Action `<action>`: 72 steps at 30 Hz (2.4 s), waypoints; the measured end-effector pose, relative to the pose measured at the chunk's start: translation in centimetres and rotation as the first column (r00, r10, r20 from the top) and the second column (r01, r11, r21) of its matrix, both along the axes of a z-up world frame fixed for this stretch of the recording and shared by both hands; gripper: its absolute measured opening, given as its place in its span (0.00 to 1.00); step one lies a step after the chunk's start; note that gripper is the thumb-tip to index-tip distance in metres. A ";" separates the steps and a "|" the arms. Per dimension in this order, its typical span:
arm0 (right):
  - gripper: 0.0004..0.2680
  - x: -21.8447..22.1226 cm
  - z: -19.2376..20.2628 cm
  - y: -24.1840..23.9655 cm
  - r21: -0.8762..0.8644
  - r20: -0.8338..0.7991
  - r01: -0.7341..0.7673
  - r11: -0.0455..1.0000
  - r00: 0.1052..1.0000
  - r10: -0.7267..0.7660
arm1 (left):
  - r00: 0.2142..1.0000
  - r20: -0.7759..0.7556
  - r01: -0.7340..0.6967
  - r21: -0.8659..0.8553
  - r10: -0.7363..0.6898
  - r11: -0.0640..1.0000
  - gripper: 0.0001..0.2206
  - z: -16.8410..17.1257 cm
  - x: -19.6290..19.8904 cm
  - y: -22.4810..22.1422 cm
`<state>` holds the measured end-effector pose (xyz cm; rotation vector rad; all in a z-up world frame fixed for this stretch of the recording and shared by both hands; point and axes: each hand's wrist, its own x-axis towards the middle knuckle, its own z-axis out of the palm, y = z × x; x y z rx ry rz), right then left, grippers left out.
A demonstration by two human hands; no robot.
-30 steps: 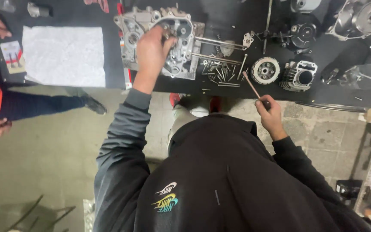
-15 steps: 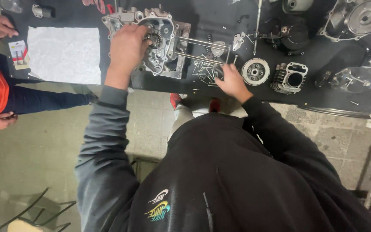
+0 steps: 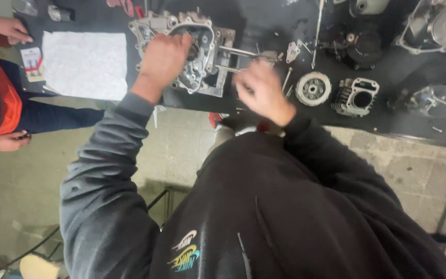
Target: The person uses a metal file to scrape and clean the surface of a disassembled engine casing on a workbench. After filing, they wipe the casing with a cloth to remove debris. The person then moves to the floor to briefly inspect a motorcycle tire held by another individual.
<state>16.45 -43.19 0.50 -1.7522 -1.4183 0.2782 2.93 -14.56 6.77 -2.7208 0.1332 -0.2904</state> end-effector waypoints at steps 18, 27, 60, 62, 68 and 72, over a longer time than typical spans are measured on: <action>0.17 5.8 -2.9 10.0 -0.365 0.078 0.013 0.931 0.997 0.016 | 0.947 -0.097 -0.314 -0.109 0.305 0.943 0.17 -0.4 1.0 -0.9; 0.15 6.1 -2.5 10.5 -0.348 0.046 -0.025 0.937 0.998 0.043 | 0.958 -0.095 -0.283 -0.149 0.271 0.947 0.20 2.1 1.0 -1.8; 0.24 2.5 0.4 7.7 -0.285 0.411 0.109 0.952 0.911 0.018 | 0.686 -0.019 -0.117 -0.990 0.727 0.085 0.19 -9.1 -12.0 11.0; 0.22 2.7 0.0 8.2 -0.300 0.442 0.131 0.945 0.897 0.016 | 0.783 0.097 -0.013 -0.985 0.615 0.172 0.21 -12.0 -11.9 11.9; 0.21 2.3 1.7 10.5 -0.501 0.417 0.193 0.844 0.908 0.039 | 0.848 0.059 0.003 -0.994 0.527 0.106 0.16 -13.4 -7.9 15.9; 0.19 2.5 2.1 11.1 -0.580 0.382 0.207 0.788 0.923 0.039 | 0.950 0.026 0.136 -0.932 0.311 -0.336 0.18 -16.9 -6.4 19.3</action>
